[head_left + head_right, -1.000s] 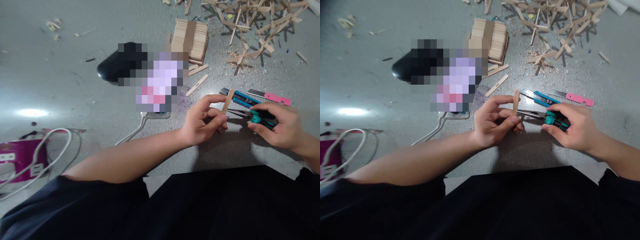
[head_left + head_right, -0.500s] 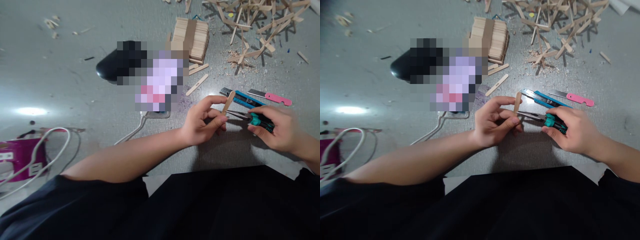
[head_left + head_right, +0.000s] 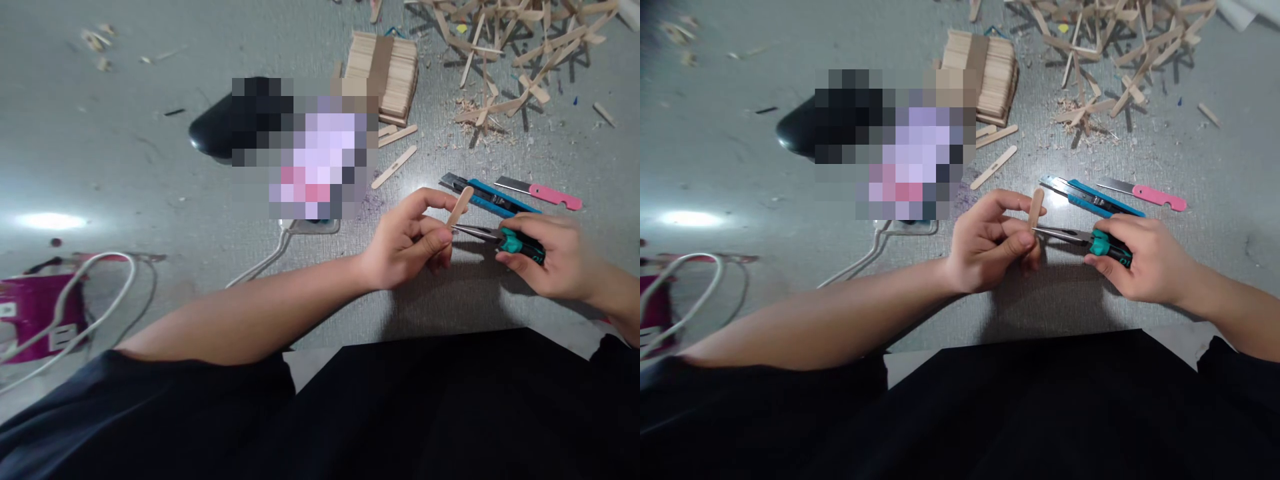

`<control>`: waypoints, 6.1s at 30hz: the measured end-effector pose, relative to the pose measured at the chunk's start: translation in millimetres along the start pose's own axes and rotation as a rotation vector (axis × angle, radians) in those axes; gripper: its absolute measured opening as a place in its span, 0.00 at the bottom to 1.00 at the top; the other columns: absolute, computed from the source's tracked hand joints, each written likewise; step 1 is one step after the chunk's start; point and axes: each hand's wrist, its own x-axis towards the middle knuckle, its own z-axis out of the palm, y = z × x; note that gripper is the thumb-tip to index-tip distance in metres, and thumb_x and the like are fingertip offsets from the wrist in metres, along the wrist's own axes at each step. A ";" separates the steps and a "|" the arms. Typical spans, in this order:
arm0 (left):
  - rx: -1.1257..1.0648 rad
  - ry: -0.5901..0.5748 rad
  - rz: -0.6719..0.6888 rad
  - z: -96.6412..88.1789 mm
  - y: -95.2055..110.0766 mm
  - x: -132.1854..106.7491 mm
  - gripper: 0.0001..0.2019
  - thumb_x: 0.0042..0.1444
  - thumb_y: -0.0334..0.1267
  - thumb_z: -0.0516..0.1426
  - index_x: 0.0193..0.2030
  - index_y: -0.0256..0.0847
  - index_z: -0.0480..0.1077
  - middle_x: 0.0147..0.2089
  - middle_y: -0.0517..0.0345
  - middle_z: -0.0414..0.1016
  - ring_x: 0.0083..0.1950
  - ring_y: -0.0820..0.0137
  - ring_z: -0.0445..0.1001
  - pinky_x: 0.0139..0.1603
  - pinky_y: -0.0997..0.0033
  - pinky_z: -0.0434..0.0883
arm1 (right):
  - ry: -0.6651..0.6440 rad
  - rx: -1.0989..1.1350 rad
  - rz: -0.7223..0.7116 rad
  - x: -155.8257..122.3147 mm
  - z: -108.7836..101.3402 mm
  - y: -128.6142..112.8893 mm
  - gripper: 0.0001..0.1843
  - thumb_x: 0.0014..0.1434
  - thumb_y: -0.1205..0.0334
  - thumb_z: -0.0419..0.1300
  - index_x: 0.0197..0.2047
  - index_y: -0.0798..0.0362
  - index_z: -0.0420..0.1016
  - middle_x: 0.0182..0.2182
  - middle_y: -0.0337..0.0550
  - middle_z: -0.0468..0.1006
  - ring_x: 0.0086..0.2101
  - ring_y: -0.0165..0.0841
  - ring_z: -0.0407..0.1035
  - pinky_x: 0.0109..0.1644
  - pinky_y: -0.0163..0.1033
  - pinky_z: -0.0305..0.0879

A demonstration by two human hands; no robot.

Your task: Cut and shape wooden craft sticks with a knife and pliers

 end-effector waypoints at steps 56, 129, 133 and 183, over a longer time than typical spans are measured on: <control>0.242 0.205 0.032 10.6 -2.8 -4.6 0.18 0.81 0.48 0.62 0.68 0.44 0.67 0.30 0.69 0.82 0.22 0.74 0.80 0.25 0.77 0.79 | 0.038 -0.046 0.108 1.4 2.6 -5.9 0.12 0.74 0.50 0.71 0.54 0.46 0.82 0.43 0.46 0.89 0.39 0.45 0.85 0.43 0.50 0.80; 0.041 0.096 -0.073 4.1 8.7 2.1 0.17 0.79 0.53 0.65 0.62 0.47 0.68 0.27 0.69 0.79 0.17 0.76 0.71 0.20 0.77 0.71 | 0.123 -0.223 -0.142 2.0 9.9 16.2 0.17 0.74 0.50 0.71 0.57 0.51 0.81 0.43 0.51 0.89 0.38 0.43 0.85 0.41 0.46 0.80; 0.061 0.134 -0.091 4.8 7.4 1.3 0.18 0.78 0.53 0.65 0.63 0.46 0.69 0.27 0.69 0.80 0.18 0.74 0.74 0.21 0.75 0.74 | 0.156 -0.274 -0.124 0.2 12.2 15.6 0.17 0.74 0.49 0.71 0.58 0.50 0.82 0.43 0.50 0.89 0.38 0.43 0.84 0.38 0.46 0.78; -0.252 -0.092 -0.294 -7.8 12.5 11.1 0.41 0.74 0.61 0.68 0.87 0.58 0.59 0.26 0.69 0.74 0.16 0.73 0.70 0.18 0.75 0.70 | 0.165 -0.167 0.003 -1.1 2.3 7.2 0.18 0.73 0.44 0.72 0.59 0.44 0.84 0.50 0.49 0.92 0.44 0.48 0.87 0.49 0.54 0.85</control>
